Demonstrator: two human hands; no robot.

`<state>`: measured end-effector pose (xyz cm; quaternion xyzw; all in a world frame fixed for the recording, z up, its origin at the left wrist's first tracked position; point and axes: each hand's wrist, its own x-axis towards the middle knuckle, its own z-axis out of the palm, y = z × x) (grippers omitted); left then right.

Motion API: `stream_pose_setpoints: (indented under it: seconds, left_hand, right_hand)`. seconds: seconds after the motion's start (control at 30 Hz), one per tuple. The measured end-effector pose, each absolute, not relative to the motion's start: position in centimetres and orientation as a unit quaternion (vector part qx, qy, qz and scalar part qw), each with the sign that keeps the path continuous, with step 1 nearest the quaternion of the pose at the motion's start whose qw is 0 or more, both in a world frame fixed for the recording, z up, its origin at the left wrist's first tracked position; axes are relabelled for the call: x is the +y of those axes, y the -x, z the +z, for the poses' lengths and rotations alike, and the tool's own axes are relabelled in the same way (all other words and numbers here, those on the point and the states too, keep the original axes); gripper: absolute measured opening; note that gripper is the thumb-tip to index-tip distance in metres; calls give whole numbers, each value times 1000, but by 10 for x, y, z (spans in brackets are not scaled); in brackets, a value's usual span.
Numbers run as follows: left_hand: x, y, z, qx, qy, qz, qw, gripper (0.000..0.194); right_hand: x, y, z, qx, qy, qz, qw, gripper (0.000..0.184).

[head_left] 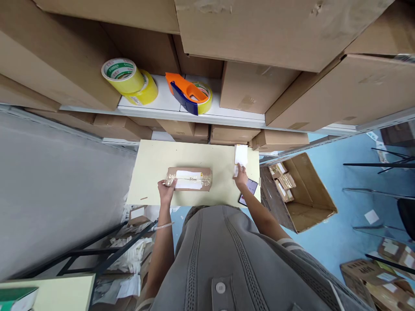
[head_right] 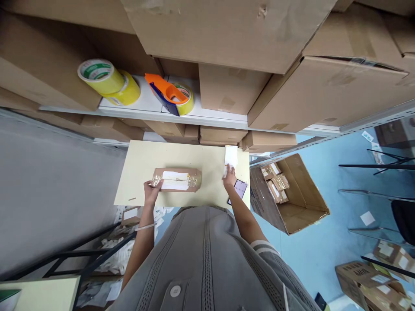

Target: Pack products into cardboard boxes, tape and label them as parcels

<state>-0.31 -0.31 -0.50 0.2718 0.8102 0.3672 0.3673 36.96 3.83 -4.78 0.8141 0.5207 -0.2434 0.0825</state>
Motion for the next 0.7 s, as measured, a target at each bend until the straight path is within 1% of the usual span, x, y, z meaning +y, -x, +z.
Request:
stream_pose_setpoints:
  seconds: [0.13, 0.23, 0.33, 0.57, 0.63, 0.7]
  left_hand:
    - [-3, 3, -7, 811, -269, 378, 357, 51]
    - [-2, 2, -6, 813, -260, 377, 360, 50]
    - [-1, 2, -3, 814, -257, 372, 366, 49]
    - [1, 2, 6, 821, -282, 343, 359, 46]
    - [1, 1, 14, 827, -294, 325, 353, 46]
    - [2, -3, 28, 835, -322, 307, 323, 46]
  right_hand:
    - [34, -368, -46, 522, -817, -235, 68, 80]
    - [35, -372, -43, 513, -829, -215, 59, 80]
    - [38, -375, -41, 463, -862, -199, 47, 80]
    - [44, -372, -40, 397, -888, -228, 43, 70]
    - [43, -373, -39, 387, -888, -246, 38, 61]
    - [40, -377, -37, 377, -886, -269, 32, 43]
